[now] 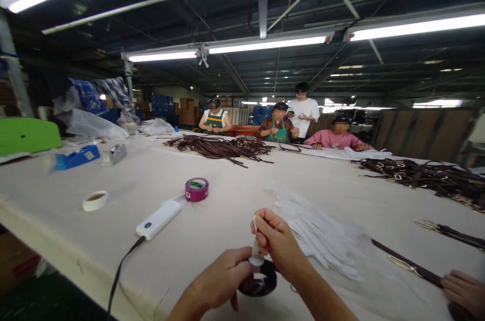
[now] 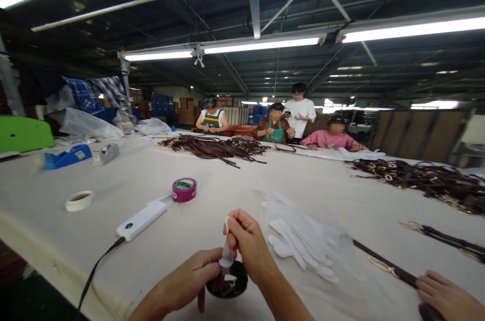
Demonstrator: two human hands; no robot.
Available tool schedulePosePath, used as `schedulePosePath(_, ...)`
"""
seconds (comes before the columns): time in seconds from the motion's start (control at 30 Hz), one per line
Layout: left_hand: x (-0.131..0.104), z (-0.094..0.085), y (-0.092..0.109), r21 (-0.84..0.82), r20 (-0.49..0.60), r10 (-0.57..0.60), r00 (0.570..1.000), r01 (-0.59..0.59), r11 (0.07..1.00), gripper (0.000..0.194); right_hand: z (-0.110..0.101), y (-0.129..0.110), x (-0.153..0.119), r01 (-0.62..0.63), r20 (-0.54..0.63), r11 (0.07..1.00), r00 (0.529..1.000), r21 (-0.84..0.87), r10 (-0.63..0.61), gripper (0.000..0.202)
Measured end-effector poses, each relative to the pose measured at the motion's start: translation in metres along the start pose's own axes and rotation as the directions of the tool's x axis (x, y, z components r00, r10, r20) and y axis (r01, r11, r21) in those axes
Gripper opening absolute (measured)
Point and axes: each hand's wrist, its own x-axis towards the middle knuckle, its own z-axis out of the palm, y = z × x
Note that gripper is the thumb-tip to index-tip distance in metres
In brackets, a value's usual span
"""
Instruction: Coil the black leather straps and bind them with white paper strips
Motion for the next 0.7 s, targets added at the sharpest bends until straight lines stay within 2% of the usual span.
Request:
schedulePosePath(0.1,-0.006,-0.002,0.011,0.227,-0.017,0.067,0.998,-0.062,0.972,0.021,0.001,-0.006,-0.003,-0.045,0.083,0.999,0.995,-0.028,0.047,0.035)
schedulePosePath(0.23,-0.009,-0.002,0.018,0.517,-0.116,0.146,0.983,-0.065,0.854,0.006,0.005,-0.015,-0.013,-0.110,0.213,0.987,0.968,-0.113,0.132,0.032)
schedulePosePath(0.37,-0.010,-0.001,0.020,0.728,-0.208,0.287,0.935,-0.048,0.684,0.021,0.008,-0.024,-0.021,-0.149,0.258,0.982,0.950,-0.115,0.174,0.035)
schedulePosePath(0.43,-0.012,0.000,0.019,0.731,-0.218,0.314,0.924,-0.059,0.680,0.017,0.010,-0.028,-0.024,-0.156,0.294,0.985,0.941,-0.068,0.169,0.038)
schedulePosePath(0.53,-0.015,0.004,0.018,0.554,-0.196,0.299,0.934,-0.146,0.820,0.019,0.013,-0.028,-0.025,-0.147,0.311,0.989,0.940,-0.004,0.141,0.037)
schedulePosePath(0.6,-0.018,0.009,0.019,0.484,-0.198,0.297,0.934,-0.170,0.858,0.020,0.016,-0.025,-0.024,-0.113,0.270,0.993,0.958,0.036,0.099,0.034)
schedulePosePath(0.7,-0.022,0.016,0.023,0.477,-0.172,0.260,0.950,-0.150,0.866,0.016,0.021,-0.020,-0.024,-0.069,0.151,0.982,0.988,0.175,0.043,0.030)
